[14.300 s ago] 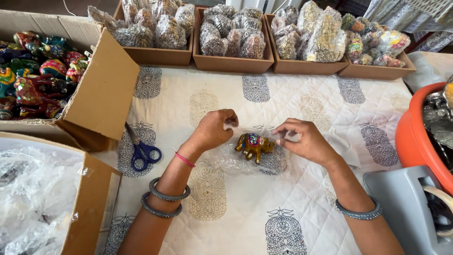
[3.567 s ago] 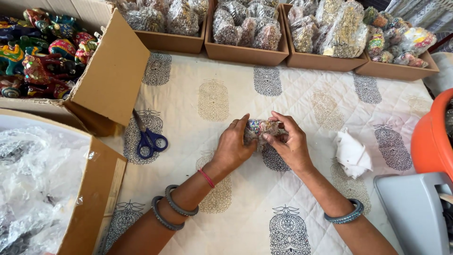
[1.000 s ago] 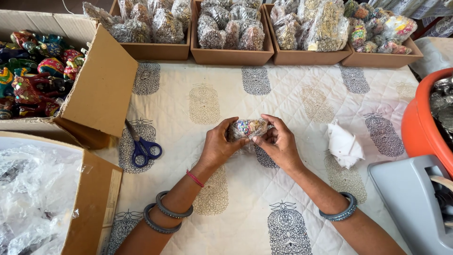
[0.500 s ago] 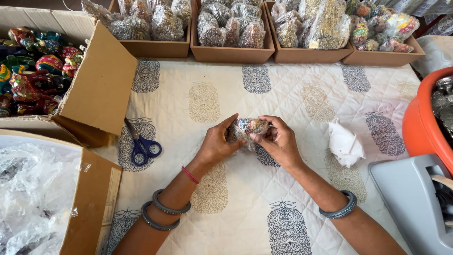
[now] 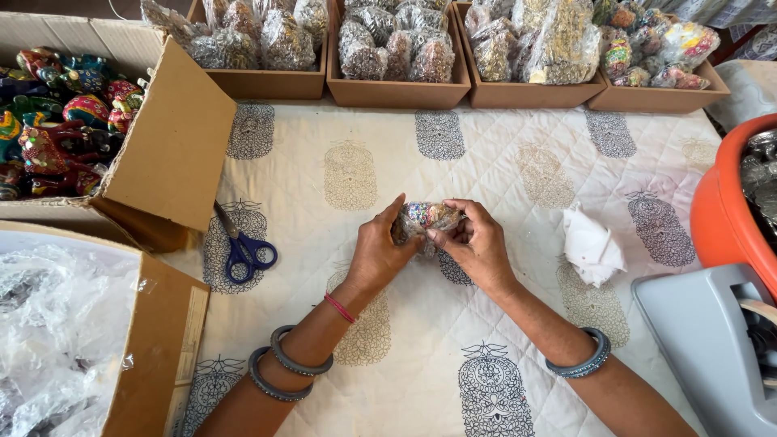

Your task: Wrapping decorative elephant figurines in bubble wrap and cleaning a figurine with a white cloth.

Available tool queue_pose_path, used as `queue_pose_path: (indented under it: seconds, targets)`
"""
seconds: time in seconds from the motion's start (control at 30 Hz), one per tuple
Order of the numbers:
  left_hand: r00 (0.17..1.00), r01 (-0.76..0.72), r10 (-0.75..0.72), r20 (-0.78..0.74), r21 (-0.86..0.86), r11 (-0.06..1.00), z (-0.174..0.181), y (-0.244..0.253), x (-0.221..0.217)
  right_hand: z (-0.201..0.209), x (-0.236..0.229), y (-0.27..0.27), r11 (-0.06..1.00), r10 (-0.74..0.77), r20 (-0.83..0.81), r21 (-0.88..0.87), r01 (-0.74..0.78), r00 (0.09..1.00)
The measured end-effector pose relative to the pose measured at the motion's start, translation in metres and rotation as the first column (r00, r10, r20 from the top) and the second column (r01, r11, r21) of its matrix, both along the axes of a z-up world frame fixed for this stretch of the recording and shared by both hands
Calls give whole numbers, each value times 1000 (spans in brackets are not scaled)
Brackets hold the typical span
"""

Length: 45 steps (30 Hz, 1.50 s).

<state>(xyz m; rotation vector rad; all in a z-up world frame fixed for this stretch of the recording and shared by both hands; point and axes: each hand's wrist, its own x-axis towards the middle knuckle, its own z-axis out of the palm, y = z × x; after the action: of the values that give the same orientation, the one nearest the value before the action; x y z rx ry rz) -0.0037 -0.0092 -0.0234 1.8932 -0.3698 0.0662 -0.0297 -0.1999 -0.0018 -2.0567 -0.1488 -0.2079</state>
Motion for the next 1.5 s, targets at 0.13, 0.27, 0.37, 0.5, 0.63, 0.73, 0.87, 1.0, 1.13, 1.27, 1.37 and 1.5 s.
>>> queue_pose_path:
  seconds: [0.13, 0.27, 0.37, 0.5, 0.63, 0.73, 0.87, 1.0, 1.13, 1.27, 1.37, 1.5]
  targets:
    - [999, 35, -35, -2, 27, 999, 1, 7, 4, -1, 1, -1, 1000, -13, -21, -15, 13, 1000]
    - [963, 151, -179, -202, -148, 978, -7, 16, 11, -4, 4, -5, 1000, 3, -36, 28, -2, 999]
    - [955, 185, -215, -203, -157, 970, -6, 16, 8, -7, 5, -7, 998, 19, -41, 62, -16, 999]
    - [988, 145, -147, -52, -39, 989, -1, 10, 5, -10, 5, -8, 997, 28, -31, 74, -26, 999]
    - [994, 84, -80, -75, 46, 995, 12, 6, 1, -10, 3, -6, 996, 29, -14, 81, -28, 999]
    - [998, 50, -49, -47, 41, 998, 6, 3, 3, -8, 2, -5, 996, 29, -3, 87, -29, 1000]
    - [997, 37, -35, -62, 28, 999, 8, 1, 3, -9, 4, -7, 997, 29, -7, 70, -28, 1000]
    - [997, 30, -29, -75, 8, 1000, 9, 1, 3, -15, 6, -9, 987, 56, -12, 153, -53, 998]
    - [998, 8, -7, -54, 20, 1000, 10, -1, 2, -21, 7, -13, 979, 81, -5, 188, -78, 997]
    - [997, 1, 2, -79, 39, 999, 12, 0, 2, -18, 7, -13, 972, 108, -8, 212, -104, 994]
    - [995, 23, -21, -98, 21, 1000, 6, 3, 4, -18, 7, -13, 973, 100, -28, 212, -92, 995]
    - [995, 44, -47, -84, -31, 999, 3, 2, 4, -24, 9, -15, 965, 104, -10, 244, -98, 995]
